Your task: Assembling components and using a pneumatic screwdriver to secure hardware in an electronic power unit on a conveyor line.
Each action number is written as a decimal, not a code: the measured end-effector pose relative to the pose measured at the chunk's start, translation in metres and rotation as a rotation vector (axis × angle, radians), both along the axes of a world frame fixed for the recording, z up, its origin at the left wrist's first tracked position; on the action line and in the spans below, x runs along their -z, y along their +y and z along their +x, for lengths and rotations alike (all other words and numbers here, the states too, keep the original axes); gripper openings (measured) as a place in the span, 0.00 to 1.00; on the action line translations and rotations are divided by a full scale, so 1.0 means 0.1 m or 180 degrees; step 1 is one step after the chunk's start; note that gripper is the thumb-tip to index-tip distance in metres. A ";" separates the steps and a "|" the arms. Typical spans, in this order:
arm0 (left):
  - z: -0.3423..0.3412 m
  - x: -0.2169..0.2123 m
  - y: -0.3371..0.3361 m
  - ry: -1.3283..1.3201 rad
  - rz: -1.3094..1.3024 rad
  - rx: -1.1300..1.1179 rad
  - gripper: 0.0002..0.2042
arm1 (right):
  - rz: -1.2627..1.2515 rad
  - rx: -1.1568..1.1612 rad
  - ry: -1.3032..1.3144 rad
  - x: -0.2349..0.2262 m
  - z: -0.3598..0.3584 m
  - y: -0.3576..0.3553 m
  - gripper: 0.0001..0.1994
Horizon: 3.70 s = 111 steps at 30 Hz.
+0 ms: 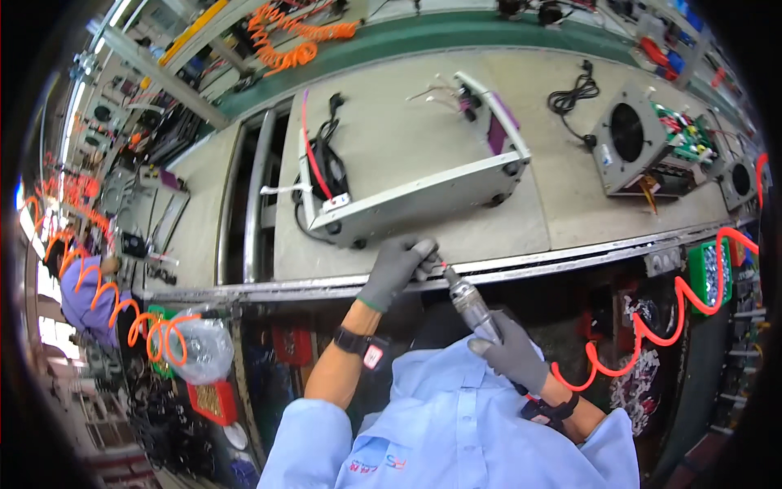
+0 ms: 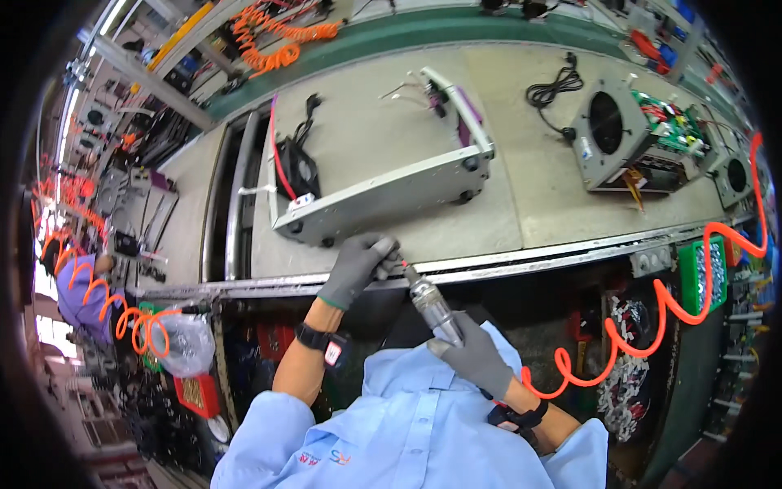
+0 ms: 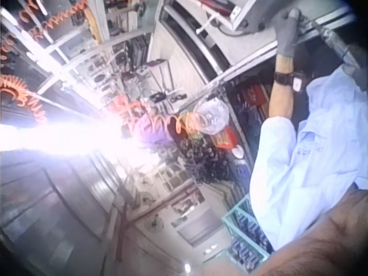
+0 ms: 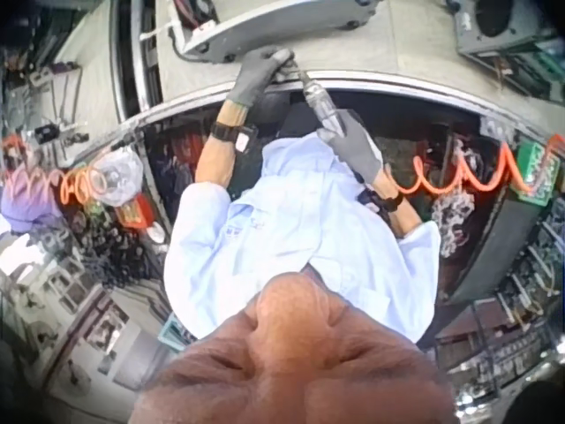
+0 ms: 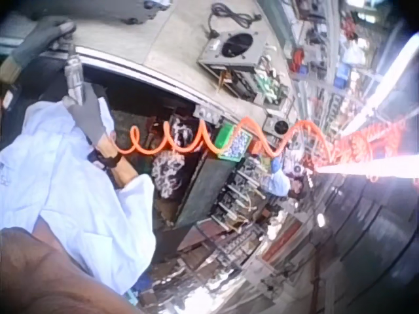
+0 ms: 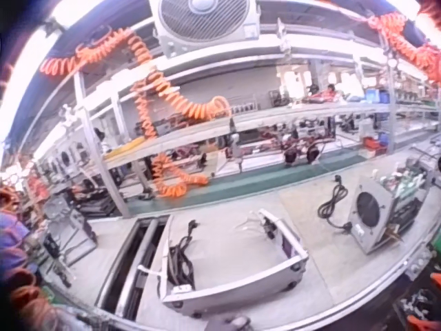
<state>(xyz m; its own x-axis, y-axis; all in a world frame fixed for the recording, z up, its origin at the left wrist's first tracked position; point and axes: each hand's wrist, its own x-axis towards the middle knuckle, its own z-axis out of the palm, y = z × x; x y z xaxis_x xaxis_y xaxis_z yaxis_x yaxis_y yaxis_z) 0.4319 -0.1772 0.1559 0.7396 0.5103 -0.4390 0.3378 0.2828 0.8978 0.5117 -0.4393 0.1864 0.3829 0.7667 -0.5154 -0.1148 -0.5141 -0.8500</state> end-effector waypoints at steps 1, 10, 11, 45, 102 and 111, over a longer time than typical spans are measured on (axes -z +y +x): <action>0.02 0.00 0.01 0.0065 0.0021 0.0027 0.13 | 0.0031 0.0031 -0.0070 0.03 -0.01 -0.01 0.27; 0.04 -0.05 0.10 0.0170 -0.0059 0.0577 0.13 | -0.0264 -0.0150 0.0698 -0.08 0.17 -0.02 0.22; 0.05 -0.05 0.10 0.0077 -0.0088 0.0640 0.13 | -0.0300 -0.0124 0.1024 -0.08 0.19 -0.03 0.22; 0.40 -1.39 0.43 -0.0152 0.2116 0.0438 0.09 | 0.0003 0.0496 0.0621 0.04 0.40 0.32 0.20; 1.64 -0.04 1.31 0.0988 0.1901 0.3744 0.19 | -0.0146 0.0838 0.0998 0.09 0.21 0.54 0.23; 1.50 -0.96 1.22 0.1231 0.1416 0.2296 0.26 | -0.0262 0.0321 0.0386 -0.03 0.43 -0.11 0.23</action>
<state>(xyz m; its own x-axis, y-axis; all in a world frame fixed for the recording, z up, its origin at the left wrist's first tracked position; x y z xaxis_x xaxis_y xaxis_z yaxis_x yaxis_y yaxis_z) 0.5821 -0.0552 0.2523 0.7863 0.1645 -0.5955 0.5962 -0.4549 0.6615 0.5550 -0.4498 0.1892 0.3870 0.6808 -0.6219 -0.2685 -0.5620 -0.7823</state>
